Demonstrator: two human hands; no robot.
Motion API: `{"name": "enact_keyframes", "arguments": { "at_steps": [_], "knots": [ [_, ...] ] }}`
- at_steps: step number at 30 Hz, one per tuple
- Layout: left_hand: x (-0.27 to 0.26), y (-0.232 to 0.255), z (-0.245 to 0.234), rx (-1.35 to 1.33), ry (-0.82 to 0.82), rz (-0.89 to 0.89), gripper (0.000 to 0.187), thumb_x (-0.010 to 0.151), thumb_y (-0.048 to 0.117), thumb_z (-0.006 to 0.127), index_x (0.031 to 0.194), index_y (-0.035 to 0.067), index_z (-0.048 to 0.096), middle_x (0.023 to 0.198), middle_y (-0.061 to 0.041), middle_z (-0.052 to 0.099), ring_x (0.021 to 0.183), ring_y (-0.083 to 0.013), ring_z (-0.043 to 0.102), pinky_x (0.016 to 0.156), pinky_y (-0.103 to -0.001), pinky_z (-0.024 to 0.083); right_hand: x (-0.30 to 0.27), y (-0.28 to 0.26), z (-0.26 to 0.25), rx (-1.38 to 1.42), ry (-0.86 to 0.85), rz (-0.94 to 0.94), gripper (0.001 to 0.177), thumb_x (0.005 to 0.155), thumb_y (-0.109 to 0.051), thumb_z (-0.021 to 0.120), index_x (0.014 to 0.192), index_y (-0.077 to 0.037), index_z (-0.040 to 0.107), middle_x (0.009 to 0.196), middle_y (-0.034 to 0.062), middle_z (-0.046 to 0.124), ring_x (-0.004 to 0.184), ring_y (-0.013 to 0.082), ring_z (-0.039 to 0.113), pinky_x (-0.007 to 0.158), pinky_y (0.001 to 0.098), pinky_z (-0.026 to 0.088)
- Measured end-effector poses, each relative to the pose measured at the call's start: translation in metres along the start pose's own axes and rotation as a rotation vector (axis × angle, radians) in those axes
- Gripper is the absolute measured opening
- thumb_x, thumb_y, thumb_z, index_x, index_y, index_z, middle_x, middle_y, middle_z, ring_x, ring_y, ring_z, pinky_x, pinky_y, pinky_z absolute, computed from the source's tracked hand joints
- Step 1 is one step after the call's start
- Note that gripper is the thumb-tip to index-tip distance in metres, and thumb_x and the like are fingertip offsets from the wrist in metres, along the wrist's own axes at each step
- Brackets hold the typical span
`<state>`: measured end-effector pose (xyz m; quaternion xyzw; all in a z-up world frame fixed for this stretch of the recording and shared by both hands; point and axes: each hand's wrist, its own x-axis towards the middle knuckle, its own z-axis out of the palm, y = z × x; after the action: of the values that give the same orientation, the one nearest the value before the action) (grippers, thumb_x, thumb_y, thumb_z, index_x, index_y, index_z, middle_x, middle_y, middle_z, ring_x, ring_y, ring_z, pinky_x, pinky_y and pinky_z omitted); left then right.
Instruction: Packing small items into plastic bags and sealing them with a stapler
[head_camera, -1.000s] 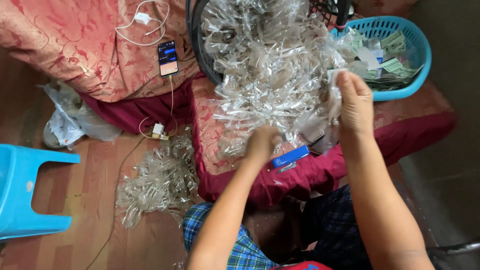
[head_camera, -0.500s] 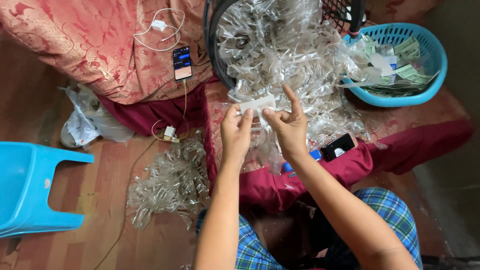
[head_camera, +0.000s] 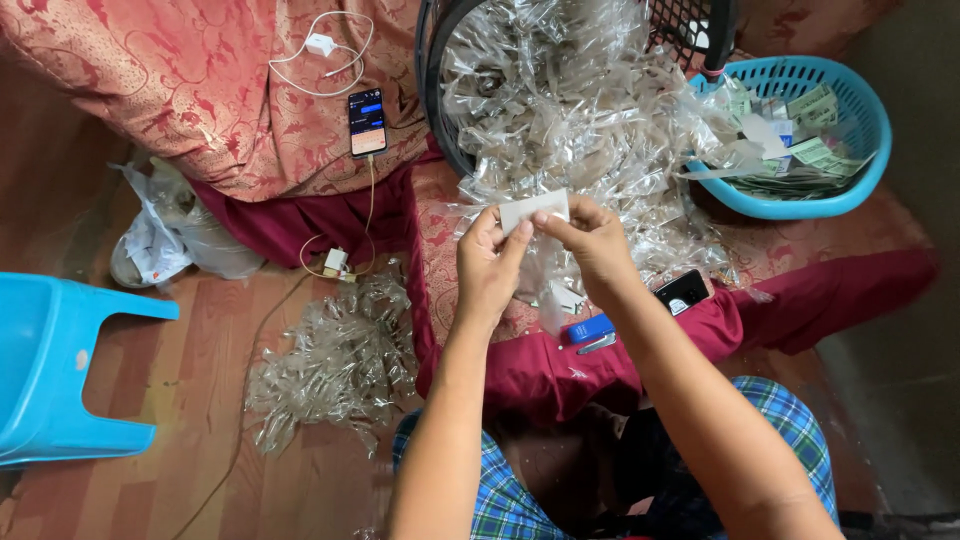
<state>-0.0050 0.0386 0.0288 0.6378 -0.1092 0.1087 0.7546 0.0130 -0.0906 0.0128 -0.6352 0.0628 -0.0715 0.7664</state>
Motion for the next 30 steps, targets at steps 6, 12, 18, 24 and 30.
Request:
{"name": "enact_keyframes", "arguments": {
  "at_steps": [6, 12, 18, 24, 30],
  "knots": [
    [-0.003, 0.009, -0.005, 0.334, -0.023, 0.025, 0.027, 0.096, 0.031, 0.07, 0.074, 0.016, 0.069, 0.051, 0.001, 0.063, 0.053, -0.0058, 0.058, 0.052, -0.022, 0.047, 0.005, 0.001, -0.019, 0.07, -0.104, 0.03, 0.021, 0.082, -0.022, 0.09, 0.093, -0.007, 0.08, 0.106, -0.0013, 0.05, 0.09, 0.0085, 0.046, 0.077, 0.0284, 0.035],
    [0.0, -0.02, -0.006, 0.307, 0.008, 0.02, 0.034, 0.096, 0.029, 0.07, 0.066, 0.012, 0.065, 0.047, 0.0, 0.055, 0.046, -0.0081, 0.055, 0.047, -0.02, 0.046, -0.004, -0.019, -0.031, -0.232, -0.134, -0.086, 0.026, 0.093, -0.03, 0.083, 0.097, -0.005, 0.077, 0.096, 0.0003, 0.051, 0.093, 0.0106, 0.048, 0.082, 0.0274, 0.039],
    [0.002, -0.011, -0.015, 0.543, 0.126, 0.158, 0.032, 0.094, 0.026, 0.068, 0.067, 0.008, 0.061, 0.053, -0.014, 0.052, 0.055, -0.0251, 0.053, 0.056, -0.036, 0.046, 0.002, 0.027, -0.087, -1.417, -0.565, -0.194, 0.056, 0.067, -0.045, 0.091, 0.103, -0.006, 0.074, 0.094, 0.015, 0.072, 0.092, 0.0421, 0.071, 0.084, 0.0543, 0.054],
    [0.004, -0.018, -0.019, 0.678, 0.208, 0.289, 0.035, 0.091, 0.025, 0.07, 0.063, 0.008, 0.057, 0.054, -0.012, 0.051, 0.061, -0.0344, 0.06, 0.066, -0.037, 0.05, -0.007, 0.091, -0.129, -1.833, -0.877, -0.749, 0.037, 0.073, -0.055, 0.078, 0.096, -0.027, 0.069, 0.093, -0.0048, 0.073, 0.096, 0.0204, 0.069, 0.086, 0.0453, 0.047],
    [0.004, -0.025, -0.019, 0.725, 0.239, 0.324, 0.032, 0.089, 0.023, 0.07, 0.064, 0.009, 0.057, 0.058, -0.01, 0.054, 0.065, -0.0337, 0.061, 0.07, -0.038, 0.051, 0.017, 0.041, -0.112, -1.511, -0.808, -0.302, 0.043, 0.083, -0.06, 0.07, 0.09, -0.017, 0.067, 0.082, 0.0033, 0.074, 0.085, 0.0313, 0.074, 0.075, 0.0491, 0.056]
  ]
}}
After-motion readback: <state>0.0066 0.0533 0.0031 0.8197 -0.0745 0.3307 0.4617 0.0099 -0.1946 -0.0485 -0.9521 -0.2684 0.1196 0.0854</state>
